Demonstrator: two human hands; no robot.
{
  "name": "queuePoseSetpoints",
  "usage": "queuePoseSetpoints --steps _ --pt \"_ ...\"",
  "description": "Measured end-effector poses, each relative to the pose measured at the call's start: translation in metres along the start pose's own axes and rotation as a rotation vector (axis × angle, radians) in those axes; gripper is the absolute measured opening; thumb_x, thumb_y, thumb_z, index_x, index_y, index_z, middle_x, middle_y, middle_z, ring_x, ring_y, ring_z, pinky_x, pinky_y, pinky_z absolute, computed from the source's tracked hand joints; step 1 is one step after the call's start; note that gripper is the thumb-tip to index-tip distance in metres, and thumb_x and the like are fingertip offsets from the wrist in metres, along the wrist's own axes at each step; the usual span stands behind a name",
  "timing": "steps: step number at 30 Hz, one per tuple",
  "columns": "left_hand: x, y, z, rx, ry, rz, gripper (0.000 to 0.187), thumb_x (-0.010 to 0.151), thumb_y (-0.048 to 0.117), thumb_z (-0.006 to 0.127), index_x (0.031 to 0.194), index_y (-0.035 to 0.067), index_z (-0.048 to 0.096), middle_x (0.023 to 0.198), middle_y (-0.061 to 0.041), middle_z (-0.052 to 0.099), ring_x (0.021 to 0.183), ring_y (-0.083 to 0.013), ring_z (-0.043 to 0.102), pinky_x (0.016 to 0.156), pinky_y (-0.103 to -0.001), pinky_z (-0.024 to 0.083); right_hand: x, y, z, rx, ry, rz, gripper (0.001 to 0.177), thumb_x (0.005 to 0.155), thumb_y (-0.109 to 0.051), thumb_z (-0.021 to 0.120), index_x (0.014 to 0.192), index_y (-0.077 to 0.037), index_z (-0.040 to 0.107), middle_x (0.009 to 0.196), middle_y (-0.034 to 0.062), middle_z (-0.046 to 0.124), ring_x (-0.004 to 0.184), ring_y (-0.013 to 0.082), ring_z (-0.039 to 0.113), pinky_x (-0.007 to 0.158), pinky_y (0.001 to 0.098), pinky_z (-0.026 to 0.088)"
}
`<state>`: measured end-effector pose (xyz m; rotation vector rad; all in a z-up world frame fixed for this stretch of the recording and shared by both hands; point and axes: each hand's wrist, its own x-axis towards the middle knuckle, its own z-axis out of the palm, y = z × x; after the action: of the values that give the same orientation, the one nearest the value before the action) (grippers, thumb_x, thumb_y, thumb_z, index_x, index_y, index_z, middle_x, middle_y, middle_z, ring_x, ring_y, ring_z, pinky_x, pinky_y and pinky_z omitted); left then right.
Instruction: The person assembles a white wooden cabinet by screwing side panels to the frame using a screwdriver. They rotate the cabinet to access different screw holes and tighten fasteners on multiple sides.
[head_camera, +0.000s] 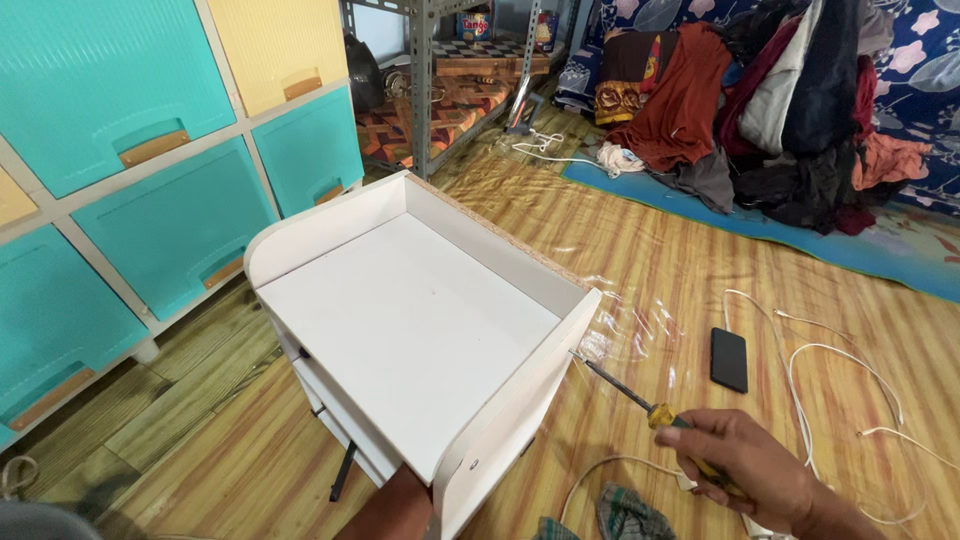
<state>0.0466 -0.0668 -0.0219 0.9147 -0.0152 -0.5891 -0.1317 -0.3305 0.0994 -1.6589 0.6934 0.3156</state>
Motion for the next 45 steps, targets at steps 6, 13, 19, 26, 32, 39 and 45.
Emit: queuePoseSetpoints --steps 6,13,19,26,32,39,45 --pt "-0.003 -0.002 0.0 0.014 0.001 -0.005 0.036 0.103 0.02 0.046 0.126 0.0 0.065 0.121 -0.018 0.074 0.107 -0.0294 0.071 0.092 -0.043 0.059 -0.008 0.015 0.022 -1.385 0.79 -1.099 0.049 0.084 -0.026 0.074 0.123 0.004 0.067 0.067 0.0051 0.06 0.053 0.0155 0.056 0.046 0.033 0.049" --pt "-0.002 -0.003 0.004 0.022 -0.002 -0.01 0.036 0.102 0.019 0.047 0.126 0.0 0.066 0.121 -0.018 0.074 0.106 -0.0292 0.072 0.092 -0.042 0.059 -0.008 -0.004 0.015 -0.542 0.239 -0.28 0.04 0.093 -0.037 0.078 0.106 -0.001 0.07 0.065 0.0036 0.058 0.053 0.0185 0.056 0.053 0.0348 0.046" --pt "-0.006 -0.007 0.004 0.022 0.006 -0.017 0.036 0.102 0.019 0.047 0.126 0.0 0.066 0.121 -0.018 0.075 0.106 -0.0291 0.072 0.091 -0.042 0.059 -0.018 -0.006 0.019 -0.82 0.433 -0.597 0.029 0.083 -0.026 0.078 0.102 -0.008 0.065 0.067 0.0042 0.067 0.053 0.0215 0.067 0.053 0.0386 0.057" --pt "-0.007 -0.005 0.006 0.034 0.003 -0.016 0.036 0.102 0.019 0.048 0.126 0.0 0.066 0.121 -0.018 0.075 0.105 -0.029 0.072 0.09 -0.042 0.059 0.004 0.022 0.003 -0.489 0.236 -0.601 0.038 0.097 -0.027 0.075 0.095 0.008 0.06 0.067 0.0131 0.05 0.049 0.0241 0.044 0.044 0.0424 0.041" --pt "-0.007 -0.012 0.009 0.033 0.006 -0.024 0.036 0.102 0.019 0.048 0.126 -0.001 0.066 0.121 -0.019 0.075 0.104 -0.0289 0.072 0.089 -0.041 0.059 -0.002 0.026 0.007 -0.723 0.45 -0.841 0.037 0.082 -0.028 0.079 0.111 -0.011 0.066 0.08 0.0085 0.061 0.063 0.025 0.057 0.05 0.0365 0.047" --pt "-0.004 -0.008 0.007 0.045 0.006 -0.014 0.036 0.102 0.018 0.049 0.126 -0.001 0.067 0.121 -0.019 0.075 0.104 -0.0288 0.073 0.089 -0.041 0.059 -0.018 0.02 0.032 -1.366 0.892 -1.104 0.048 0.082 -0.032 0.076 0.123 -0.008 0.07 0.078 0.0071 0.061 0.058 0.0243 0.061 0.047 0.0392 0.052" --pt "0.0 -0.011 0.001 0.046 0.013 -0.025 0.036 0.101 0.018 0.049 0.125 -0.001 0.067 0.121 -0.019 0.075 0.103 -0.0287 0.073 0.088 -0.041 0.059 0.004 0.012 0.006 -0.293 0.105 -0.176 0.044 0.106 -0.032 0.073 0.103 0.01 0.06 0.073 0.0236 0.047 0.056 0.0389 0.037 0.05 0.0518 0.034"
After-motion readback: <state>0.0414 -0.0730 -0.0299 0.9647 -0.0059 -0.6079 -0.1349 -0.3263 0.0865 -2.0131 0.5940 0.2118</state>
